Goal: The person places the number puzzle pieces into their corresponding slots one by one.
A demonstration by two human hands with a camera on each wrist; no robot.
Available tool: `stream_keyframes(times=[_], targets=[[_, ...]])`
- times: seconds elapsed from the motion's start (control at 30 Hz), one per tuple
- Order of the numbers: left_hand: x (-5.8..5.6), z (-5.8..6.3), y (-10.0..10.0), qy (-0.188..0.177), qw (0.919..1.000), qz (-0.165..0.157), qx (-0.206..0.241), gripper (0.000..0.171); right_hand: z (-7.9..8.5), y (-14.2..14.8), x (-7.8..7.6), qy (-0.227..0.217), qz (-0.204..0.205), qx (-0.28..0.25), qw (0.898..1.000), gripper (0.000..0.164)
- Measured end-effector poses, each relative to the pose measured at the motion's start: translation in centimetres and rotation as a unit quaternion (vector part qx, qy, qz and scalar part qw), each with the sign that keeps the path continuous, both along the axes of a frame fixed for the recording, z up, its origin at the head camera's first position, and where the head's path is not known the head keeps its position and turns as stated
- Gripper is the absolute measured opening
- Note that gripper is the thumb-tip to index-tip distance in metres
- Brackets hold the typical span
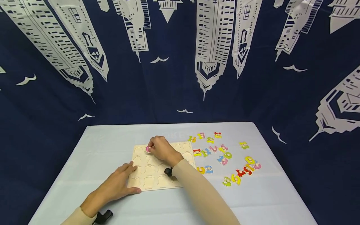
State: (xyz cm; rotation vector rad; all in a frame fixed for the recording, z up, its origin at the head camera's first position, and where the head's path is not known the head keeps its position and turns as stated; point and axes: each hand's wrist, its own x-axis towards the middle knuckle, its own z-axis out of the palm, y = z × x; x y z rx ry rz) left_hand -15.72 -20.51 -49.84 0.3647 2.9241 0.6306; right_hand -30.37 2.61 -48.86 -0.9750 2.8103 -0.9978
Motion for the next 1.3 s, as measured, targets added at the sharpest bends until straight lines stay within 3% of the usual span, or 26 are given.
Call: stream_keyframes(times=[0.27, 0.5, 0.97, 1.17, 1.3], targets=[[0.0, 0.0, 0.2, 0.004, 1.0, -0.004, 0.006, 0.104, -1.3, -4.0, -0.8, -0.01, -0.022, 0.006, 1.0, 0.006], [0.1, 0.0, 0.2, 0.013, 0.9997, -0.016, 0.009, 0.103, -1.5, -5.7, -0.9, -0.021, -0.047, 0.016, 0.999, 0.009], [-0.1, 0.2, 0.1, 0.016, 0.9996, -0.022, 0.008, 0.103, -1.1, -6.7, -0.8, -0.012, -0.073, 0.047, 0.996, 0.013], [-0.1, 0.2, -0.1, 0.012, 0.9997, -0.02, 0.007, 0.102, -1.2, -6.8, -0.6, -0.012, -0.061, 0.059, 0.996, 0.01], [-0.2, 0.0, -0.1, 0.008, 0.9998, -0.019, 0.006, 0.104, -0.8, -5.9, -0.1, -0.017, -0.044, 0.053, 0.998, 0.02]])
